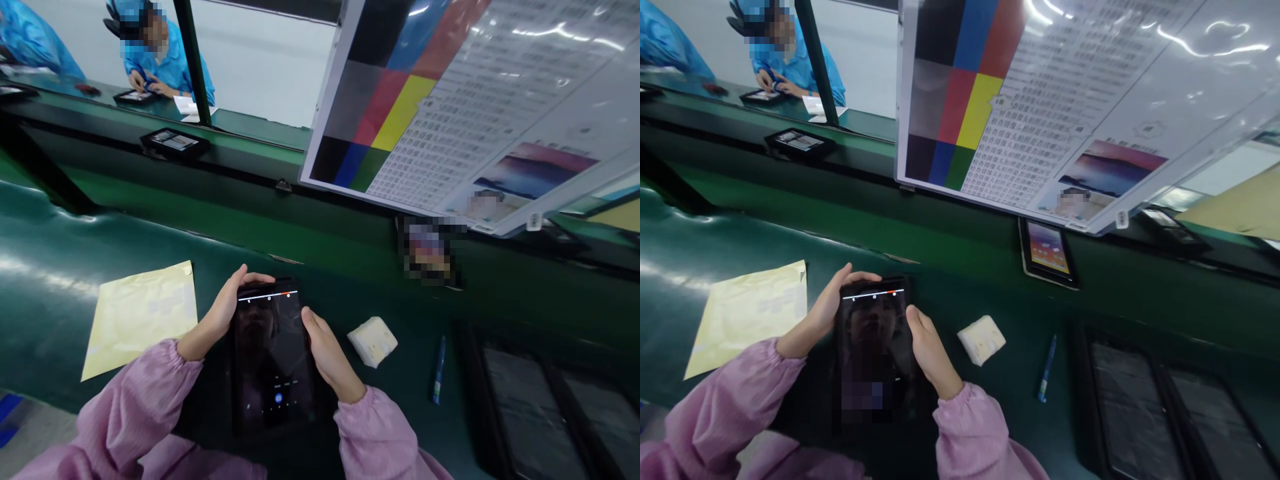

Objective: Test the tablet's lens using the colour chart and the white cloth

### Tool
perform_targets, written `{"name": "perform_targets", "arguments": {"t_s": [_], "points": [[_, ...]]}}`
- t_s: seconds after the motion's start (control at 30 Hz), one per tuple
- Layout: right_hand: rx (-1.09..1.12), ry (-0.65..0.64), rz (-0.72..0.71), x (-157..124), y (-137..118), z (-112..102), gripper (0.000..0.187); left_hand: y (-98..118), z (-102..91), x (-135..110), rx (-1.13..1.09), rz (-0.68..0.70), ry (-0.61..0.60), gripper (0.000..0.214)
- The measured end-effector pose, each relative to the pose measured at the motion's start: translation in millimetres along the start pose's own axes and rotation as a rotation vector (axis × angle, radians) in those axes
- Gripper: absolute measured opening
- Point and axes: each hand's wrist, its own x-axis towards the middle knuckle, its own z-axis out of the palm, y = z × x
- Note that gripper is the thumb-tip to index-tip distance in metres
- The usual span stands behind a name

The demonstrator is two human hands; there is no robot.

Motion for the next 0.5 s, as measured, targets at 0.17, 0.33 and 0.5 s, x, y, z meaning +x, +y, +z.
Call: {"name": "perform_targets", "arguments": {"t_s": [0.17,0.33,0.5], "points": [[-0.010,-0.007,-0.009,-1.0,-3.8,1.8,0.065,0.3,0.2,0.1,-0.018,0.009,-0.011,0.061],[-0.017,0.000,0.001,-0.7,-5.4,2.4,0.067,-1.4,-1.5,0.7,-0.005,0.023,-0.016,0.062],[-0.011,0.003,-0.005,-0.6,-4.0,2.3,0.065,-1.9,-1.9,-0.6,0.001,0.024,-0.002,0.061]]}}
